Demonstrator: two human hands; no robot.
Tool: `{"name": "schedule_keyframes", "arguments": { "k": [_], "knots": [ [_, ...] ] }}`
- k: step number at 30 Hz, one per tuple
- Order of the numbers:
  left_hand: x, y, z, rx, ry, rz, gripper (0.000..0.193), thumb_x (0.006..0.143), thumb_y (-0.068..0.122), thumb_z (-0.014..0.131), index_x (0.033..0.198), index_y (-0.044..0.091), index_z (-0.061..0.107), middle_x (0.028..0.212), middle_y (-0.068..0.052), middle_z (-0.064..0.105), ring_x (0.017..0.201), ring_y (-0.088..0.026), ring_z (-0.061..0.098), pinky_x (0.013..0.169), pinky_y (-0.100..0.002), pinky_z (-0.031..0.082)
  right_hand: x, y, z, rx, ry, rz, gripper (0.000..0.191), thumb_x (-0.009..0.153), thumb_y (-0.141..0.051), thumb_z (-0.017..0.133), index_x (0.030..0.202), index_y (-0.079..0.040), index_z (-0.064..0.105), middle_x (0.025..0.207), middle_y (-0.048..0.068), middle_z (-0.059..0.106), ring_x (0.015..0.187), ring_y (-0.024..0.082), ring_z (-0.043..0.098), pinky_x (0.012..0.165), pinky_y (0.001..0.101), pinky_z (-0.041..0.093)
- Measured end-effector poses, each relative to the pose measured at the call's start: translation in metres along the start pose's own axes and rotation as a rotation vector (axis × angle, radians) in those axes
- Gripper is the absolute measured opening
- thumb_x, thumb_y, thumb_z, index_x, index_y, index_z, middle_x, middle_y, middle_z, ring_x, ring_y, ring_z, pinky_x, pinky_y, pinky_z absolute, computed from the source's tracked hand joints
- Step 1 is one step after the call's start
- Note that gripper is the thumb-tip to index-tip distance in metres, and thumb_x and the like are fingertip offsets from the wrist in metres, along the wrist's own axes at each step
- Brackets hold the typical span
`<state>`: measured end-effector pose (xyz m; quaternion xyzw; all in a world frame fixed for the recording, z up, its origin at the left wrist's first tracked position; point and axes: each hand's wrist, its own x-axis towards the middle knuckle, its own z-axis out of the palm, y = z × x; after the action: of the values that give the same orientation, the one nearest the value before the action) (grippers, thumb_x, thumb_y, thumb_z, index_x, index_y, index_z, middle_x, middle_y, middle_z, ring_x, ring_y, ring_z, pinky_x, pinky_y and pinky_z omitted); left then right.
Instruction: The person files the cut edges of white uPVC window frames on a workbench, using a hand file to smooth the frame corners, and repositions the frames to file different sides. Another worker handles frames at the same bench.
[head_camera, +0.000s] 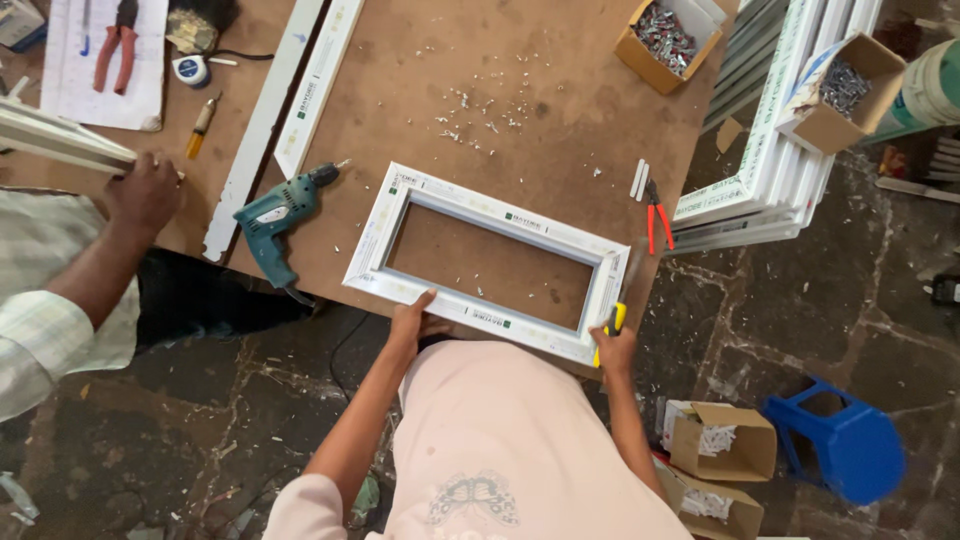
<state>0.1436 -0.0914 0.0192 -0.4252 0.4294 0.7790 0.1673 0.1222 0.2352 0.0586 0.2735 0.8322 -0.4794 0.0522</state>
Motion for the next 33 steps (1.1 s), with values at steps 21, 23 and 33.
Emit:
{"name": "schedule_keyframes", "arguments": {
  "k": [21, 23, 33],
  "knots": [
    [0.022, 0.08, 0.005, 1.224, 0.187, 0.129, 0.038, 0.088, 0.038, 0.077, 0.077, 0.002, 0.071, 0.078, -0.022, 0.07, 0.076, -0.039, 0.067, 0.066, -0.049, 0.052, -0.023, -0.04, 0.105, -0.304, -0.355, -0.007, 0.038, 0.091, -0.035, 0.077, 0.098, 0.001, 0.066, 0.068, 0.017, 0.068, 0.053, 0.025, 0.067, 0.049, 0.0382, 0.051],
    [0.032, 0.099, 0.001, 1.23, 0.327, 0.363, 0.035, 0.094, 0.035, 0.073, 0.082, 0.003, 0.073, 0.081, -0.023, 0.071, 0.081, -0.042, 0.069, 0.073, -0.052, 0.053, -0.021, -0.05, 0.134, -0.285, -0.368, -0.032, 0.038, 0.091, -0.035, 0.076, 0.106, -0.001, 0.068, 0.068, 0.016, 0.068, 0.052, 0.023, 0.067, 0.048, 0.0369, 0.051],
    [0.17, 0.147, 0.014, 1.068, 0.522, 1.051, 0.045, 0.094, 0.037, 0.073, 0.112, -0.003, 0.062, 0.111, -0.022, 0.063, 0.106, -0.045, 0.058, 0.091, -0.053, 0.048, 0.023, -0.036, 0.243, -0.199, -0.246, -0.435, 0.045, 0.094, -0.025, 0.073, 0.133, -0.003, 0.065, 0.104, 0.021, 0.074, 0.092, 0.031, 0.074, 0.08, 0.0399, 0.056]
  ]
}}
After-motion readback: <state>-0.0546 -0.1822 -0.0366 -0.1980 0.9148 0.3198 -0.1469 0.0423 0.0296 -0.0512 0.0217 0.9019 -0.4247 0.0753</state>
